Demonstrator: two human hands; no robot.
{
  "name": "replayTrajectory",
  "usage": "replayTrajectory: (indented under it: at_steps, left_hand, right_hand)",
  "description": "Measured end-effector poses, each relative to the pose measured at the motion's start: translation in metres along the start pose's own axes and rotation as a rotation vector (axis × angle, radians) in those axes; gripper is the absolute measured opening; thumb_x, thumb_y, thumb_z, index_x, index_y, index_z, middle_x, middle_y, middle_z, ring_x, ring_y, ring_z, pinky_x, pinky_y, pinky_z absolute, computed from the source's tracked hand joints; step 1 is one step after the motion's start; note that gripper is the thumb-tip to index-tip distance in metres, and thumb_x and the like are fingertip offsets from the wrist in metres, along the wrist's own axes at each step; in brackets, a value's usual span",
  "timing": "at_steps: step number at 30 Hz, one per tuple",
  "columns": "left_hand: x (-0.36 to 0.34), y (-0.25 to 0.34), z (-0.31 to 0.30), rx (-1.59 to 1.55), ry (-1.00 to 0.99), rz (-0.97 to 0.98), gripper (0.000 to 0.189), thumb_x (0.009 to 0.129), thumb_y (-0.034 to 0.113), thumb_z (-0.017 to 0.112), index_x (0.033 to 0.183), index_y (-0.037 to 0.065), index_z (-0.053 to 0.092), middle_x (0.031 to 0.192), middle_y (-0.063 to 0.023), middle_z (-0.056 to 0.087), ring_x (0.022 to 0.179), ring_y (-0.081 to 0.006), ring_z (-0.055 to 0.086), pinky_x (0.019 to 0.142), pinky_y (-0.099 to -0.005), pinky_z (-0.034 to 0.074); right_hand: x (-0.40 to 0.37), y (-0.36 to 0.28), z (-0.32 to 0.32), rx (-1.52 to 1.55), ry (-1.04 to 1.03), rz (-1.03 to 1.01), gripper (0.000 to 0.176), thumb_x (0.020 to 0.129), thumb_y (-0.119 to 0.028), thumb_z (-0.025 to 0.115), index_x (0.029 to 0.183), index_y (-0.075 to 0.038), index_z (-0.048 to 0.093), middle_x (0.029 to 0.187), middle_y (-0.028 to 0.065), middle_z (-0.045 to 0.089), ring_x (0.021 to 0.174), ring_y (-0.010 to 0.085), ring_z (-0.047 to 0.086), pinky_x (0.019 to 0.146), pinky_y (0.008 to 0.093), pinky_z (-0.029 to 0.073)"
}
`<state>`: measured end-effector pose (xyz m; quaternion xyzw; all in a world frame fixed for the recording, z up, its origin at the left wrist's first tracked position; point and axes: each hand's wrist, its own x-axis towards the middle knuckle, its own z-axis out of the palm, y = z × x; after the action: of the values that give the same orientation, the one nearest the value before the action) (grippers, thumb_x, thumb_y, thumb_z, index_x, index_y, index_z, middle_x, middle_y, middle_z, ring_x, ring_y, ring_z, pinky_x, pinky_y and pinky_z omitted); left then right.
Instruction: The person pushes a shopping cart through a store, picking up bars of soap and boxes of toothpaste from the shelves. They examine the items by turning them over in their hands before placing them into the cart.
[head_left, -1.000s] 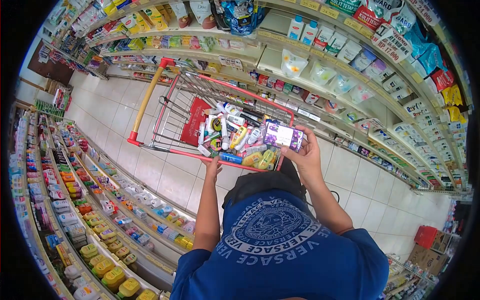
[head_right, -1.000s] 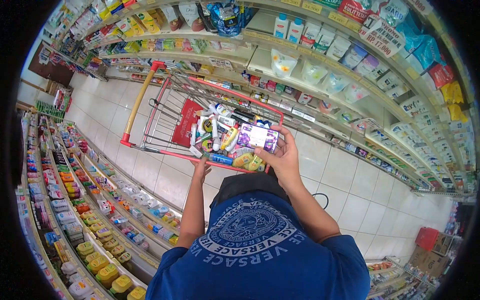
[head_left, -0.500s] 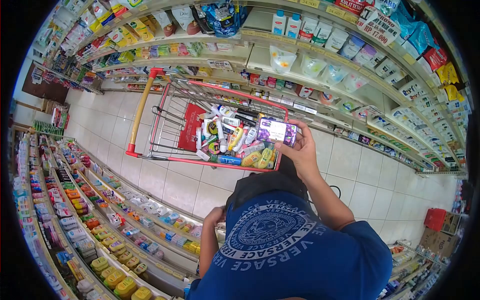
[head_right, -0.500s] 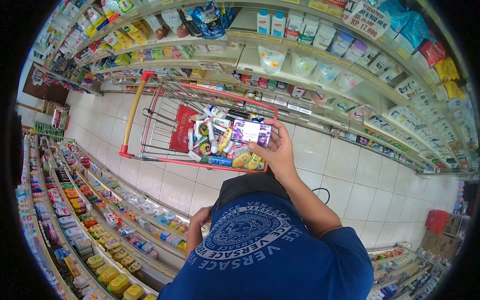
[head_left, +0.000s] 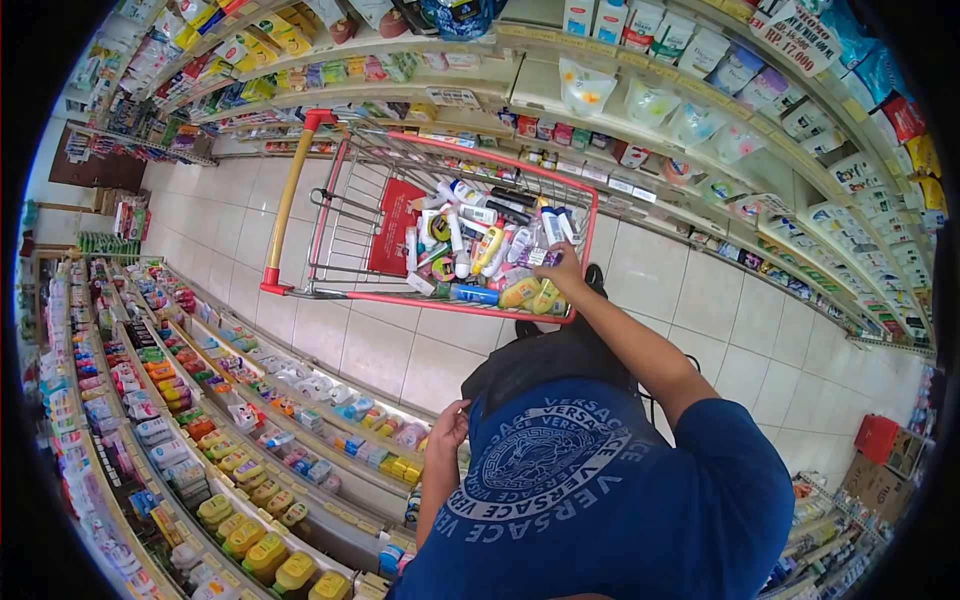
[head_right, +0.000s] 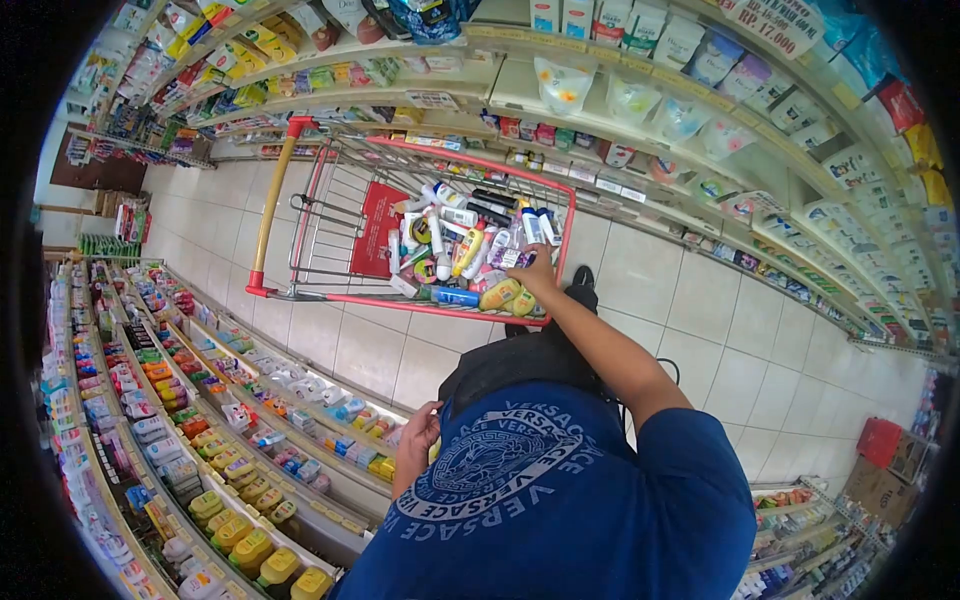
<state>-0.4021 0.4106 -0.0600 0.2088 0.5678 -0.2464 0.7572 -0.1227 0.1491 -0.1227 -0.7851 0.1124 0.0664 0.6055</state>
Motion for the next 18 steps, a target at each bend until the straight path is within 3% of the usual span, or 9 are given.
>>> replayTrajectory:
  at_steps: [2, 4, 7, 10, 11, 15, 18]
  left_hand:
    - [0.012, -0.013, -0.044, 0.007, -0.101, 0.035, 0.005, 0.081, 0.002, 0.054, 0.085, -0.001, 0.053, 0.062, -0.0073, 0.059, 0.047, -0.0152, 0.056, 0.042, -0.0172, 0.046]
    - [-0.035, -0.02, -0.031, 0.026, -0.061, 0.055, 0.002, 0.083, 0.003, 0.053, 0.083, 0.001, 0.054, 0.065, -0.0049, 0.059, 0.056, -0.013, 0.057, 0.049, -0.0168, 0.048]
    - [-0.03, -0.024, -0.052, 0.041, -0.102, 0.018, 0.003, 0.083, 0.003, 0.052, 0.083, 0.002, 0.055, 0.068, -0.0047, 0.059, 0.059, -0.0124, 0.058, 0.054, -0.0183, 0.049]
    - [-0.031, -0.031, -0.061, 0.036, -0.158, -0.056, 0.006, 0.084, 0.004, 0.052, 0.081, 0.002, 0.058, 0.073, -0.0043, 0.06, 0.064, -0.0114, 0.058, 0.061, -0.0205, 0.051]
    - [-0.034, -0.029, -0.052, -0.017, -0.101, 0.031, 0.008, 0.084, 0.006, 0.052, 0.081, 0.002, 0.058, 0.074, -0.0053, 0.062, 0.064, -0.0124, 0.059, 0.06, -0.0206, 0.051]
    - [-0.04, -0.024, -0.036, 0.051, -0.177, -0.001, 0.01, 0.086, 0.009, 0.052, 0.081, 0.003, 0.057, 0.073, -0.005, 0.063, 0.065, -0.0129, 0.061, 0.061, -0.0205, 0.051]
    - [-0.084, -0.031, 0.032, 0.092, 0.218, -0.008, 0.02, 0.085, 0.024, 0.059, 0.074, 0.008, 0.056, 0.056, 0.0003, 0.055, 0.043, -0.011, 0.05, 0.041, -0.02, 0.04]
  right_hand:
    - [0.014, 0.019, 0.014, 0.026, -0.018, 0.156, 0.066, 0.046, -0.018, 0.08, 0.101, -0.005, 0.046, 0.092, 0.0116, 0.054, 0.087, 0.0255, 0.054, 0.076, 0.0324, 0.045]
    - [0.026, 0.024, 0.022, 0.027, -0.021, 0.118, 0.065, 0.045, -0.016, 0.08, 0.1, -0.005, 0.047, 0.093, 0.0123, 0.054, 0.087, 0.0257, 0.055, 0.075, 0.0318, 0.046]
    - [0.037, 0.015, 0.034, -0.134, -0.034, 0.168, 0.062, 0.044, -0.014, 0.079, 0.098, -0.004, 0.051, 0.095, 0.0145, 0.056, 0.088, 0.0274, 0.056, 0.076, 0.033, 0.046]
    - [0.059, 0.044, 0.059, -0.219, 0.037, 0.026, 0.061, 0.044, -0.012, 0.078, 0.098, -0.004, 0.051, 0.091, 0.014, 0.057, 0.086, 0.0284, 0.057, 0.076, 0.0342, 0.046]
    - [0.063, 0.051, 0.067, -0.203, 0.089, -0.067, 0.059, 0.045, -0.01, 0.077, 0.097, -0.005, 0.051, 0.091, 0.014, 0.057, 0.087, 0.029, 0.057, 0.077, 0.0348, 0.045]
    - [0.065, 0.027, 0.081, -0.159, 0.144, 0.015, 0.061, 0.046, -0.01, 0.078, 0.1, -0.006, 0.05, 0.096, 0.0146, 0.055, 0.094, 0.0302, 0.053, 0.083, 0.0358, 0.042]
    - [0.074, 0.04, 0.094, -0.314, 0.213, -0.054, 0.062, 0.048, -0.011, 0.078, 0.102, -0.007, 0.049, 0.094, 0.0135, 0.055, 0.094, 0.0307, 0.053, 0.088, 0.0371, 0.04]
